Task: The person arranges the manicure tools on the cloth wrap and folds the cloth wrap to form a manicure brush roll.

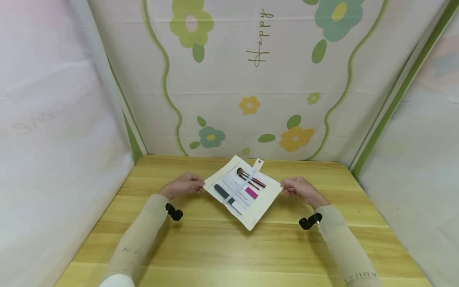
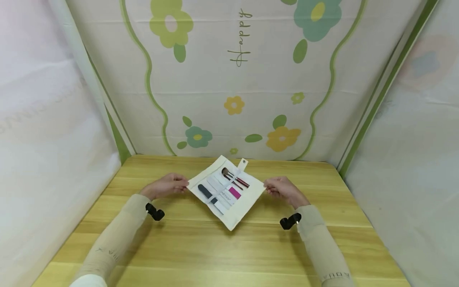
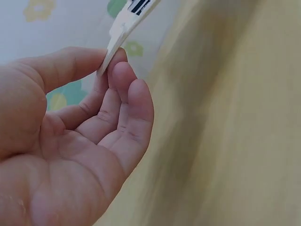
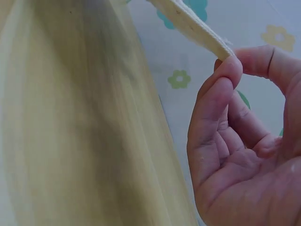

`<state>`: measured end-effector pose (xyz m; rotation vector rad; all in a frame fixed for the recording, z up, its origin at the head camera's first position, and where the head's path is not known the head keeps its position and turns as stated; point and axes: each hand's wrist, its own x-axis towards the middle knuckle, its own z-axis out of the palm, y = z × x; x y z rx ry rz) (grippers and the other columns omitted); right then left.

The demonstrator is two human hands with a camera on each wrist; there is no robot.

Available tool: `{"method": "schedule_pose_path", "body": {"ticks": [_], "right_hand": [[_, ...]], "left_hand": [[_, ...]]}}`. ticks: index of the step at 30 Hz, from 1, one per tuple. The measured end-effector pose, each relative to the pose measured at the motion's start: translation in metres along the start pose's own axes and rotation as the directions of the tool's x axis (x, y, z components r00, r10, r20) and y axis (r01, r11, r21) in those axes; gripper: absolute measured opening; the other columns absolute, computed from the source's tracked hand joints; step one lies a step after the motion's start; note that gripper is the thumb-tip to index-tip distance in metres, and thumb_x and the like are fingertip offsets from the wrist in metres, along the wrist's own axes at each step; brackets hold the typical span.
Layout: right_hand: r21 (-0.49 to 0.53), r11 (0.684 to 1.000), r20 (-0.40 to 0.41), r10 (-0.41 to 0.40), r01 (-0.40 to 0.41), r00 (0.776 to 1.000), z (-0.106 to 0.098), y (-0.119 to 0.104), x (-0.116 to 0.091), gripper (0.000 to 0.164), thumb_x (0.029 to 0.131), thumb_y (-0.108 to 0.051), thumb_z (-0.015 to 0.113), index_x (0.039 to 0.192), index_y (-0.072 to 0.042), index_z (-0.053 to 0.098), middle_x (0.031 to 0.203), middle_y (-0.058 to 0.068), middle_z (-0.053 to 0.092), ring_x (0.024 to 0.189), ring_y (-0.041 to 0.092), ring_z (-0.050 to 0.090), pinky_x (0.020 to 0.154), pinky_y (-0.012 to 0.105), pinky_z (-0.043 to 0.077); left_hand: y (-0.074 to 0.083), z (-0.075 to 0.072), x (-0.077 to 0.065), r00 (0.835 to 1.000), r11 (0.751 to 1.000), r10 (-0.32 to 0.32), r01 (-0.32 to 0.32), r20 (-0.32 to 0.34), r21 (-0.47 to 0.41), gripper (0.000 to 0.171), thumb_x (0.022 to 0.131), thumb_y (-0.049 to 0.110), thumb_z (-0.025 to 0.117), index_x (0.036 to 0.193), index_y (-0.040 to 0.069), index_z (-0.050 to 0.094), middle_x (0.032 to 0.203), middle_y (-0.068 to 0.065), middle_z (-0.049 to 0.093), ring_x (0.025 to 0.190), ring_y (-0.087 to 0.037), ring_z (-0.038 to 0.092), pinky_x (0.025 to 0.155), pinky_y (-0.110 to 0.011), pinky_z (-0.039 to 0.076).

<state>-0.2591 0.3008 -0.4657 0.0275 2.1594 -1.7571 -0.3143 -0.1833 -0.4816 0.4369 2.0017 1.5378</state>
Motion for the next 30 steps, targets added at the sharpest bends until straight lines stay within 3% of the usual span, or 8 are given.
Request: {"method": "schedule_pose_path", "body": {"ticks": [7, 12, 16, 20, 26, 30], "right_hand": [[0.027, 0.999, -0.021, 0.017, -0.016, 1.000, -0.014, -0.013, 0.012, 0.018, 0.103, -0.017, 0.064, 0.107, -0.005, 0.076, 0.080, -0.008, 0.070, 0.069, -0.001, 0.063, 0.070, 0.015, 0.057], [-0.065, 0.997, -0.031, -0.035, 0.033, 0.999, -0.020, -0.023, 0.021, 0.029, 0.106, -0.023, 0.063, 0.117, 0.003, 0.072, 0.088, -0.007, 0.070, 0.078, 0.003, 0.065, 0.080, 0.020, 0.060], [-0.180, 0.981, -0.040, -0.084, 0.075, 0.996, -0.022, -0.028, 0.027, 0.035, 0.105, -0.026, 0.066, 0.122, 0.004, 0.073, 0.097, -0.003, 0.073, 0.085, 0.008, 0.068, 0.085, 0.025, 0.061], [-0.268, 0.958, -0.051, -0.124, 0.106, 0.991, -0.022, -0.029, 0.031, 0.036, 0.102, -0.027, 0.070, 0.123, 0.002, 0.074, 0.107, 0.005, 0.076, 0.090, 0.012, 0.071, 0.089, 0.030, 0.062], [-0.299, 0.949, -0.106, -0.138, 0.100, 0.985, -0.016, -0.024, 0.041, 0.032, 0.100, -0.028, 0.074, 0.117, -0.001, 0.078, 0.108, 0.010, 0.078, 0.101, 0.030, 0.073, 0.101, 0.051, 0.058], [-0.293, 0.952, -0.143, -0.135, 0.089, 0.980, -0.009, -0.019, 0.047, 0.029, 0.099, -0.027, 0.075, 0.114, -0.002, 0.079, 0.102, 0.008, 0.079, 0.108, 0.039, 0.072, 0.102, 0.053, 0.058]], "left_hand": [[0.003, 0.024, -0.024, 0.999, 0.998, -0.016, 0.013, 0.041, 0.068, 0.031, 0.108, 0.021, 0.061, 0.119, -0.007, 0.068, 0.120, -0.030, 0.067, 0.104, -0.031, 0.066, 0.095, -0.040, 0.059], [0.008, 0.051, -0.040, 0.999, 0.986, -0.034, 0.029, 0.024, 0.164, 0.036, 0.105, 0.028, 0.066, 0.112, -0.007, 0.071, 0.112, -0.025, 0.071, 0.098, -0.029, 0.067, 0.091, -0.041, 0.059], [0.011, 0.075, -0.049, 1.000, 0.969, -0.012, 0.011, 0.003, 0.248, 0.034, 0.102, 0.030, 0.069, 0.100, -0.004, 0.072, 0.094, -0.014, 0.072, 0.085, -0.021, 0.065, 0.078, -0.036, 0.057], [0.012, 0.095, -0.054, 1.000, 0.965, 0.008, -0.010, 0.006, 0.261, 0.035, 0.101, 0.028, 0.071, 0.091, -0.006, 0.069, 0.080, -0.006, 0.063, 0.073, -0.017, 0.054, 0.066, -0.030, 0.048], [0.008, 0.115, -0.054, 0.998, 0.960, 0.032, -0.018, -0.048, 0.280, 0.022, 0.100, 0.021, 0.072, 0.088, 0.002, 0.069, 0.081, -0.008, 0.069, 0.071, -0.015, 0.059, 0.062, -0.029, 0.050], [0.005, 0.122, -0.052, 0.997, 0.952, 0.030, -0.007, -0.070, 0.306, 0.024, 0.099, 0.016, 0.071, 0.083, -0.002, 0.069, 0.075, -0.009, 0.069, 0.063, -0.014, 0.058, 0.055, -0.026, 0.048]]}}
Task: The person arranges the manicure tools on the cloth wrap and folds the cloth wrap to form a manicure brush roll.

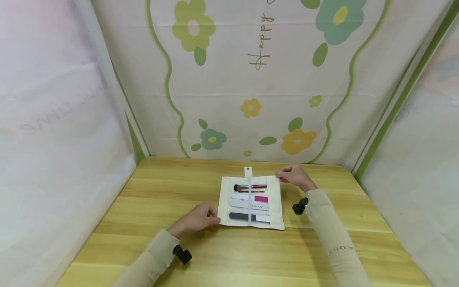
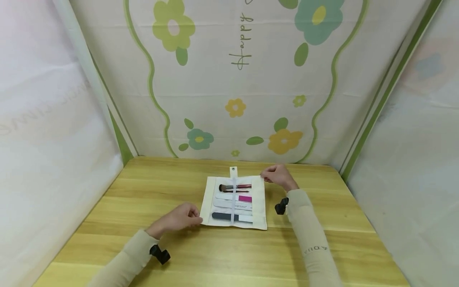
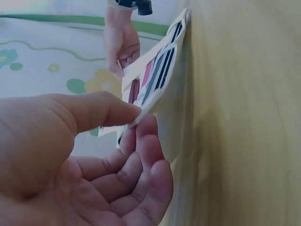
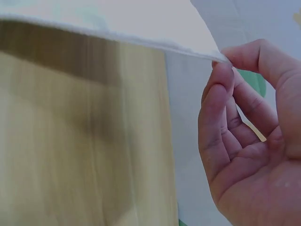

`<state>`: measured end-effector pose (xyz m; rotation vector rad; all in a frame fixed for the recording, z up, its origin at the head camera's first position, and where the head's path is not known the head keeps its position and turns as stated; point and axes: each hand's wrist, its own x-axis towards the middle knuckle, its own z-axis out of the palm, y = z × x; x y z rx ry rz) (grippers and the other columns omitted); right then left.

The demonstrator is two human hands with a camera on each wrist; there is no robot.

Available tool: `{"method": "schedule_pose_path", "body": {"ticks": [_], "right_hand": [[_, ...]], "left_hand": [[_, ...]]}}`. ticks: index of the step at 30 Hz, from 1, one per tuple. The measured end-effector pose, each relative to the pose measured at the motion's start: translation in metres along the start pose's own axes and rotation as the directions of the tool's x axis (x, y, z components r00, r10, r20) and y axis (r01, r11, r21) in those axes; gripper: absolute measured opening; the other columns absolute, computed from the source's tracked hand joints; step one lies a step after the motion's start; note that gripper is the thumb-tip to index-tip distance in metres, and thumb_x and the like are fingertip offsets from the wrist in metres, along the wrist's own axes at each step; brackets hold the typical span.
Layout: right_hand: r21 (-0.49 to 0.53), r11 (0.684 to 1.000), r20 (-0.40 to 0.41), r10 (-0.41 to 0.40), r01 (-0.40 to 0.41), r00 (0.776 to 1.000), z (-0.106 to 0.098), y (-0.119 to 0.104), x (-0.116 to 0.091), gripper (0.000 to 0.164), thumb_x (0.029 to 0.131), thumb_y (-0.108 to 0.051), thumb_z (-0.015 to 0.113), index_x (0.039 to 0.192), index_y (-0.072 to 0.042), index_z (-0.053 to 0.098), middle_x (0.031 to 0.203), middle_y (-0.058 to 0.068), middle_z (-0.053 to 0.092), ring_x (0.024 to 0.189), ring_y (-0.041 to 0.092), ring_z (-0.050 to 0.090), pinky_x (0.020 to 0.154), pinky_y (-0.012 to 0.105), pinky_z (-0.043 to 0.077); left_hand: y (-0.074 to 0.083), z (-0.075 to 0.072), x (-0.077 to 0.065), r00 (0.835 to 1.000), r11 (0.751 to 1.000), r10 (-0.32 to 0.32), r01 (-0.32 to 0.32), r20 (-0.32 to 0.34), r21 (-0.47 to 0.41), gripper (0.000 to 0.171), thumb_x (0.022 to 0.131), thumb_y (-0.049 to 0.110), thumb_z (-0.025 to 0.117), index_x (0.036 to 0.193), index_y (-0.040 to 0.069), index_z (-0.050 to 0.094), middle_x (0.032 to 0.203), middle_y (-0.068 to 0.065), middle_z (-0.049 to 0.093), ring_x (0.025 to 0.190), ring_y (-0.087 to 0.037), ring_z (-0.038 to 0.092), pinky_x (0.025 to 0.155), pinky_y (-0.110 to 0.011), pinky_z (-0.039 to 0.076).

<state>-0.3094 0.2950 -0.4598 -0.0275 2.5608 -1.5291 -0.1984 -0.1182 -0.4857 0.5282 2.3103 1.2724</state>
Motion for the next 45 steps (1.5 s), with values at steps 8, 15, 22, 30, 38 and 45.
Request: {"method": "schedule_pose_path", "body": {"ticks": [8, 15, 22, 30, 38, 45], "right_hand": [[-0.095, 0.995, -0.070, -0.040, 0.033, 0.997, 0.022, 0.007, -0.004, 0.023, 0.099, -0.023, 0.073, 0.109, -0.004, 0.081, 0.100, 0.012, 0.079, 0.099, 0.038, 0.072, 0.092, 0.049, 0.059], [-0.184, 0.983, -0.078, -0.018, 0.003, 0.997, 0.028, 0.014, -0.003, 0.023, 0.098, -0.021, 0.073, 0.112, -0.004, 0.079, 0.105, 0.013, 0.078, 0.095, 0.027, 0.070, 0.085, 0.034, 0.056], [-0.360, 0.925, 0.038, -0.115, 0.121, 0.993, 0.016, 0.005, -0.020, 0.027, 0.095, -0.018, 0.079, 0.114, 0.000, 0.076, 0.105, 0.012, 0.076, 0.094, 0.022, 0.069, 0.081, 0.034, 0.059], [-0.492, 0.802, 0.302, -0.207, 0.338, 0.931, 0.019, -0.020, -0.075, 0.045, 0.095, -0.023, 0.081, 0.128, 0.006, 0.069, 0.121, 0.018, 0.075, 0.109, 0.031, 0.073, 0.095, 0.047, 0.061], [-0.595, 0.626, 0.439, -0.272, 0.504, 0.856, 0.029, -0.020, -0.122, 0.054, 0.092, -0.025, 0.084, 0.133, 0.006, 0.066, 0.132, 0.021, 0.071, 0.119, 0.037, 0.070, 0.099, 0.051, 0.058], [-0.624, 0.566, 0.445, -0.308, 0.538, 0.841, 0.039, -0.011, -0.140, 0.057, 0.088, -0.020, 0.087, 0.134, 0.005, 0.065, 0.136, 0.023, 0.069, 0.124, 0.039, 0.068, 0.103, 0.051, 0.056]], "left_hand": [[-0.001, 0.009, 0.000, 1.000, 0.999, -0.013, 0.013, -0.002, 0.051, 0.024, 0.097, 0.011, 0.072, 0.077, -0.002, 0.070, 0.067, -0.007, 0.068, 0.054, -0.012, 0.053, 0.050, -0.022, 0.040], [-0.001, 0.009, -0.003, 1.000, 0.996, -0.013, 0.013, -0.006, 0.088, 0.025, 0.098, 0.013, 0.071, 0.076, 0.000, 0.070, 0.063, -0.005, 0.063, 0.051, -0.009, 0.048, 0.048, -0.021, 0.035], [0.009, -0.002, -0.008, 0.999, 0.976, 0.054, -0.053, 0.003, 0.212, 0.015, 0.099, 0.016, 0.072, 0.087, 0.007, 0.073, 0.076, -0.002, 0.067, 0.063, -0.009, 0.053, 0.057, -0.025, 0.044], [0.017, -0.018, -0.011, 0.968, 0.873, 0.206, -0.249, 0.145, 0.419, 0.017, 0.098, 0.010, 0.072, 0.113, 0.002, 0.072, 0.104, -0.005, 0.073, 0.092, -0.014, 0.067, 0.084, -0.031, 0.058], [0.014, -0.012, -0.010, 0.926, 0.683, 0.321, -0.371, 0.197, 0.630, 0.043, 0.096, 0.015, 0.076, 0.134, 0.000, 0.065, 0.135, -0.012, 0.068, 0.124, -0.024, 0.064, 0.107, -0.040, 0.054], [0.015, -0.005, -0.011, 0.915, 0.592, 0.348, -0.384, 0.205, 0.709, 0.048, 0.094, 0.022, 0.081, 0.133, 0.002, 0.063, 0.133, -0.010, 0.067, 0.121, -0.023, 0.062, 0.106, -0.036, 0.054]]}}
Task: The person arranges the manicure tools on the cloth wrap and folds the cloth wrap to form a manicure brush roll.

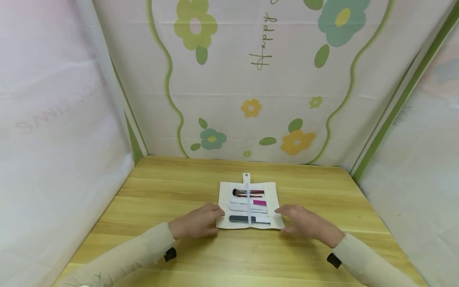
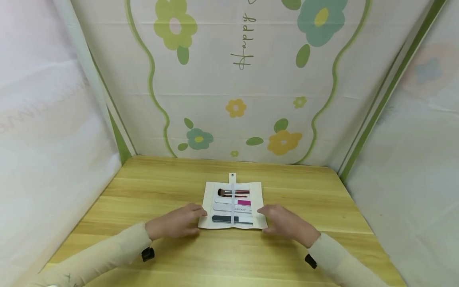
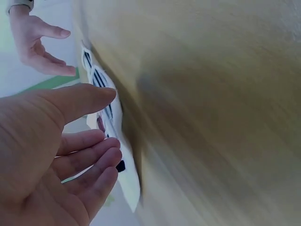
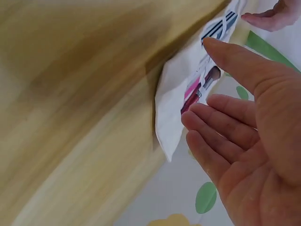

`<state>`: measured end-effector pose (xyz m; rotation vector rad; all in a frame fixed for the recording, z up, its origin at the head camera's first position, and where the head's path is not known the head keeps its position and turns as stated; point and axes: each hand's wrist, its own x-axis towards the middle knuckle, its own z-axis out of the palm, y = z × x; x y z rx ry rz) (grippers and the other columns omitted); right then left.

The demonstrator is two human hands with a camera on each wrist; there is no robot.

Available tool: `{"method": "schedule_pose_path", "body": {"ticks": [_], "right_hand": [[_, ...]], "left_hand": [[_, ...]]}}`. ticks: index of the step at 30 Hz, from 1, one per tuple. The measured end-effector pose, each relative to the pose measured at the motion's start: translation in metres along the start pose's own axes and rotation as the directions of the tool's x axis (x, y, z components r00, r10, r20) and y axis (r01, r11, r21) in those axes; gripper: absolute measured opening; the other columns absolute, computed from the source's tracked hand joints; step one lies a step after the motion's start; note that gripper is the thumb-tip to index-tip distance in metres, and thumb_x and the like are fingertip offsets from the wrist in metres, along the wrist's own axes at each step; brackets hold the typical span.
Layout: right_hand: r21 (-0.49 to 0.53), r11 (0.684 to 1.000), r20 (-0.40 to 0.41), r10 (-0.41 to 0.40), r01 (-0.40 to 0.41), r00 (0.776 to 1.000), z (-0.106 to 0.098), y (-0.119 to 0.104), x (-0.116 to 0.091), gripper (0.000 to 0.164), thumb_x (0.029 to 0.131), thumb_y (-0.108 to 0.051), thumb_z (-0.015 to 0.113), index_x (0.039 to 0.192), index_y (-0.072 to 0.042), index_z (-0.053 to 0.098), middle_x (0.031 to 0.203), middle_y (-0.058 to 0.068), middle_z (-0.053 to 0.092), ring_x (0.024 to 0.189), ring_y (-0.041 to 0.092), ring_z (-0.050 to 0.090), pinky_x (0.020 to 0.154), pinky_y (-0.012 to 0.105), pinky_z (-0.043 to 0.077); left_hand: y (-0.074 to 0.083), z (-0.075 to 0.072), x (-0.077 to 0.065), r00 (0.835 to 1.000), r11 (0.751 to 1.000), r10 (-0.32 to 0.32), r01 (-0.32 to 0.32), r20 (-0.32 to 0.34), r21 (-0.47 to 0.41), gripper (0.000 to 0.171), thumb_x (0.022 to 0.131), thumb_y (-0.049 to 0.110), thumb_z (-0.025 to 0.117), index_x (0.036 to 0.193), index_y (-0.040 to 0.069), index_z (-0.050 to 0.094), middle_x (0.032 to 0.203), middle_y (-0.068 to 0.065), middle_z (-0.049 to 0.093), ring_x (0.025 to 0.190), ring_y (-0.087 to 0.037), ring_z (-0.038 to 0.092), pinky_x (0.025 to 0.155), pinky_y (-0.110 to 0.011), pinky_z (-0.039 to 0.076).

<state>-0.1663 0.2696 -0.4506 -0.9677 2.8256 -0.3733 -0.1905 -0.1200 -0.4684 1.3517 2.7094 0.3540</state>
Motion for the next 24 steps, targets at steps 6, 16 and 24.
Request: {"method": "schedule_pose_path", "body": {"ticks": [6, 16, 24], "right_hand": [[-0.008, 1.000, -0.025, 0.011, -0.011, 1.000, 0.016, -0.001, 0.000, 0.059, 0.088, -0.021, 0.087, 0.136, 0.005, 0.065, 0.138, 0.025, 0.067, 0.126, 0.041, 0.067, 0.104, 0.052, 0.055], [0.015, 0.999, -0.035, 0.041, -0.040, 0.999, 0.031, 0.007, 0.003, 0.051, 0.090, -0.018, 0.085, 0.133, 0.002, 0.067, 0.134, 0.021, 0.070, 0.124, 0.036, 0.069, 0.103, 0.049, 0.057], [0.060, 0.998, -0.032, 0.018, -0.016, 0.999, 0.027, 0.016, 0.008, 0.043, 0.094, -0.016, 0.080, 0.132, 0.001, 0.068, 0.131, 0.018, 0.072, 0.117, 0.028, 0.071, 0.096, 0.044, 0.060]], "left_hand": [[-0.001, 0.007, -0.001, 1.000, 0.999, -0.027, 0.027, -0.010, -0.045, 0.049, 0.094, 0.021, 0.080, 0.135, 0.001, 0.061, 0.136, -0.011, 0.065, 0.125, -0.024, 0.061, 0.109, -0.038, 0.053], [-0.005, 0.013, 0.002, 0.999, 0.996, -0.032, 0.030, -0.024, -0.085, 0.043, 0.099, 0.017, 0.074, 0.137, 0.001, 0.062, 0.138, -0.012, 0.065, 0.126, -0.025, 0.061, 0.109, -0.040, 0.053], [-0.008, 0.016, 0.003, 0.999, 0.994, -0.047, 0.047, 0.006, -0.095, 0.045, 0.099, 0.022, 0.076, 0.137, 0.002, 0.062, 0.140, -0.011, 0.064, 0.129, -0.025, 0.061, 0.111, -0.041, 0.052]]}}
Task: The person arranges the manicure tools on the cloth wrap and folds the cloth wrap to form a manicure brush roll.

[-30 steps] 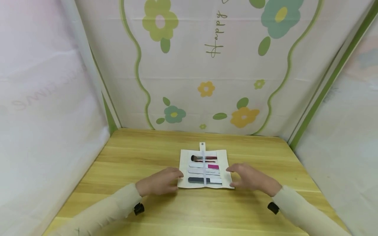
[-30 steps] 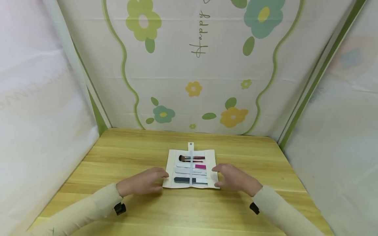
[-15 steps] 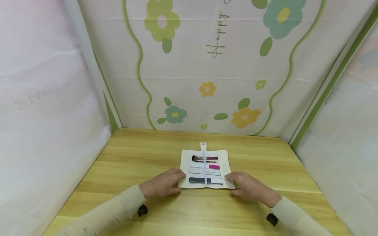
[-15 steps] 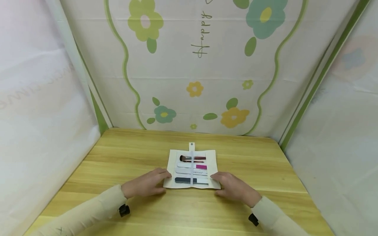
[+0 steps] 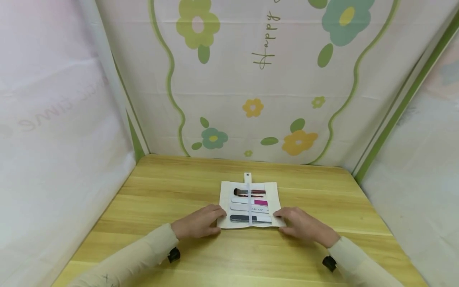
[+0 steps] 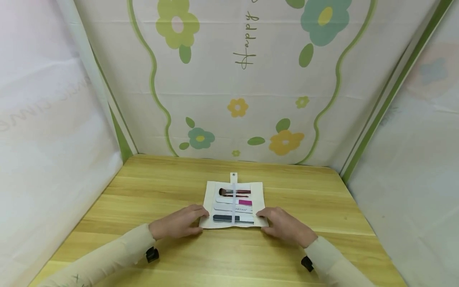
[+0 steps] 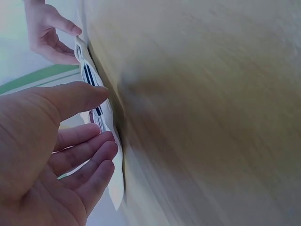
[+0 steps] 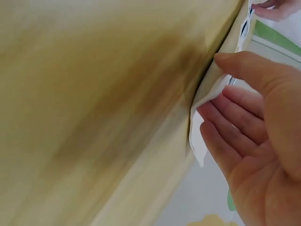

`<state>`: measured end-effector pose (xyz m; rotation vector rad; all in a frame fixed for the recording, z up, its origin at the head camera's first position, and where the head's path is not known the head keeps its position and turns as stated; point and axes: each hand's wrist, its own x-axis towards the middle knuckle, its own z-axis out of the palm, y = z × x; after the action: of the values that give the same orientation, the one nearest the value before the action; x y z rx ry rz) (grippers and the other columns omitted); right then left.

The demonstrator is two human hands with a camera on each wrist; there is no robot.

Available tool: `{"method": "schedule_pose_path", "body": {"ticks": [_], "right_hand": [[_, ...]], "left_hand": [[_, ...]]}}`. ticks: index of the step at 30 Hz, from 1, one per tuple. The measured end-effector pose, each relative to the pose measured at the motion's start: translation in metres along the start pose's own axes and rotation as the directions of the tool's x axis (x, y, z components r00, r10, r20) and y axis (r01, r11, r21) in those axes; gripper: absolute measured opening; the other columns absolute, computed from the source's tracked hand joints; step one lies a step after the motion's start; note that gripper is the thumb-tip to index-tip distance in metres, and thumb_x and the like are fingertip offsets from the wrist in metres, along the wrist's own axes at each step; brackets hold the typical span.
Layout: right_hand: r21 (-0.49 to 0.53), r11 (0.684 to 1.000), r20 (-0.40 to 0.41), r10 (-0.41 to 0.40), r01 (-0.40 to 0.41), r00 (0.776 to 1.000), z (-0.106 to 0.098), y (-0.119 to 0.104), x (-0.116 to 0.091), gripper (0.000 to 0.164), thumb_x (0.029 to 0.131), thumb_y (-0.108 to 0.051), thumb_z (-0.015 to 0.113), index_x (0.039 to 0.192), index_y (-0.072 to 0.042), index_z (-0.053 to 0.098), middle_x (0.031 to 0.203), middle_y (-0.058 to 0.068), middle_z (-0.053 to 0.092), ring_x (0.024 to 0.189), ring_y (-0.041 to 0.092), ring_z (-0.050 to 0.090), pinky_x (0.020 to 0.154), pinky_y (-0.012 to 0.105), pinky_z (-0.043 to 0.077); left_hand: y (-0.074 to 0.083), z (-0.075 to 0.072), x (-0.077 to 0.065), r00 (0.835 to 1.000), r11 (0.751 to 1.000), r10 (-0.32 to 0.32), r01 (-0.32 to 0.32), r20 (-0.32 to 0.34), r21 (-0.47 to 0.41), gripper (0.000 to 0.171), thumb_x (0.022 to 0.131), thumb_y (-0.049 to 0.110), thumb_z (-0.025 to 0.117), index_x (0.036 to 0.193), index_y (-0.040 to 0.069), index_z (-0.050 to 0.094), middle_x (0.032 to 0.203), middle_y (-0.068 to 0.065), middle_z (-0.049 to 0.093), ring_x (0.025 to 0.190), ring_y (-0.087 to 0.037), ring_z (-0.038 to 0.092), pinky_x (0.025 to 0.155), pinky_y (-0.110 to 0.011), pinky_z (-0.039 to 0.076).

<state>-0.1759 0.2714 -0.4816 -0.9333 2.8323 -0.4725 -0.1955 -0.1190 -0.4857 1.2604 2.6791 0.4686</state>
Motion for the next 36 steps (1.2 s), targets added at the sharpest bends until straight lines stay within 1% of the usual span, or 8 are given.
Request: {"method": "schedule_pose_path", "body": {"ticks": [9, 13, 19, 21, 24, 27, 32, 36], "right_hand": [[0.186, 0.982, 0.044, 0.015, -0.023, 0.999, -0.011, 0.014, 0.008, 0.032, 0.105, -0.029, 0.067, 0.130, -0.008, 0.073, 0.127, 0.006, 0.076, 0.104, 0.007, 0.067, 0.089, 0.033, 0.060], [0.259, 0.966, 0.037, 0.011, -0.020, 0.999, -0.012, 0.024, 0.013, 0.028, 0.108, -0.031, 0.062, 0.124, -0.012, 0.076, 0.119, 0.001, 0.077, 0.097, 0.002, 0.065, 0.083, 0.026, 0.058], [0.374, 0.925, 0.043, 0.055, -0.067, 0.998, -0.014, 0.037, 0.020, 0.029, 0.109, -0.029, 0.059, 0.123, -0.010, 0.077, 0.105, 0.001, 0.078, 0.085, 0.007, 0.064, 0.075, 0.024, 0.054], [0.403, 0.911, 0.047, 0.072, -0.085, 0.996, -0.014, 0.042, 0.022, 0.032, 0.110, -0.029, 0.058, 0.125, -0.007, 0.076, 0.100, 0.002, 0.077, 0.080, 0.011, 0.062, 0.072, 0.024, 0.052], [0.452, 0.885, 0.061, 0.091, -0.109, 0.994, -0.012, 0.047, 0.027, 0.032, 0.111, -0.030, 0.055, 0.117, -0.006, 0.077, 0.093, 0.005, 0.072, 0.076, 0.012, 0.058, 0.068, 0.025, 0.051], [0.528, 0.833, 0.088, 0.140, -0.166, 0.986, -0.009, 0.052, 0.032, 0.033, 0.111, -0.031, 0.055, 0.106, -0.006, 0.076, 0.090, 0.008, 0.068, 0.079, 0.013, 0.059, 0.071, 0.027, 0.057], [0.647, 0.709, 0.122, 0.267, -0.281, 0.956, -0.006, 0.054, 0.035, 0.038, 0.110, -0.034, 0.058, 0.099, 0.000, 0.073, 0.094, 0.009, 0.068, 0.089, 0.019, 0.067, 0.082, 0.035, 0.064], [0.658, 0.676, 0.111, 0.347, -0.330, 0.931, -0.004, 0.052, 0.038, 0.042, 0.108, -0.036, 0.061, 0.090, 0.001, 0.069, 0.094, 0.008, 0.069, 0.085, 0.017, 0.067, 0.079, 0.033, 0.063]], "left_hand": [[-0.001, -0.002, 0.002, 1.000, 1.000, 0.001, -0.001, 0.007, -0.016, 0.043, 0.100, 0.023, 0.074, 0.136, 0.004, 0.062, 0.139, -0.010, 0.064, 0.128, -0.023, 0.061, 0.110, -0.040, 0.052], [-0.003, -0.002, 0.004, 1.000, 0.999, 0.014, -0.014, -0.003, -0.034, 0.039, 0.101, 0.023, 0.074, 0.134, 0.005, 0.064, 0.134, -0.008, 0.067, 0.119, -0.018, 0.062, 0.104, -0.037, 0.055], [-0.015, 0.001, 0.013, 0.999, 0.983, 0.002, -0.010, -0.041, -0.186, 0.020, 0.104, 0.017, 0.068, 0.122, 0.011, 0.071, 0.119, 0.000, 0.072, 0.106, -0.007, 0.064, 0.095, -0.029, 0.057], [-0.022, 0.003, 0.017, 0.998, 0.962, -0.016, 0.001, -0.052, -0.273, 0.015, 0.106, 0.019, 0.066, 0.118, 0.013, 0.073, 0.113, 0.003, 0.073, 0.103, -0.005, 0.065, 0.093, -0.027, 0.057], [-0.033, 0.003, 0.020, 0.997, 0.909, -0.056, 0.027, -0.058, -0.416, 0.014, 0.108, 0.022, 0.063, 0.112, 0.016, 0.074, 0.104, 0.002, 0.073, 0.091, -0.004, 0.064, 0.082, -0.024, 0.057], [-0.041, 0.003, 0.023, 0.993, 0.853, -0.106, 0.060, -0.060, -0.518, 0.017, 0.109, 0.025, 0.061, 0.106, 0.014, 0.073, 0.091, -0.002, 0.068, 0.075, -0.004, 0.056, 0.068, -0.022, 0.050], [-0.044, 0.004, 0.027, 0.981, 0.792, -0.190, 0.126, -0.045, -0.598, 0.022, 0.110, 0.028, 0.058, 0.102, 0.010, 0.067, 0.087, -0.009, 0.066, 0.072, -0.010, 0.054, 0.063, -0.024, 0.047], [-0.045, 0.004, 0.033, 0.969, 0.754, -0.243, 0.162, -0.041, -0.637, 0.021, 0.111, 0.025, 0.057, 0.102, 0.009, 0.066, 0.090, -0.012, 0.071, 0.077, -0.018, 0.064, 0.065, -0.028, 0.053]]}}
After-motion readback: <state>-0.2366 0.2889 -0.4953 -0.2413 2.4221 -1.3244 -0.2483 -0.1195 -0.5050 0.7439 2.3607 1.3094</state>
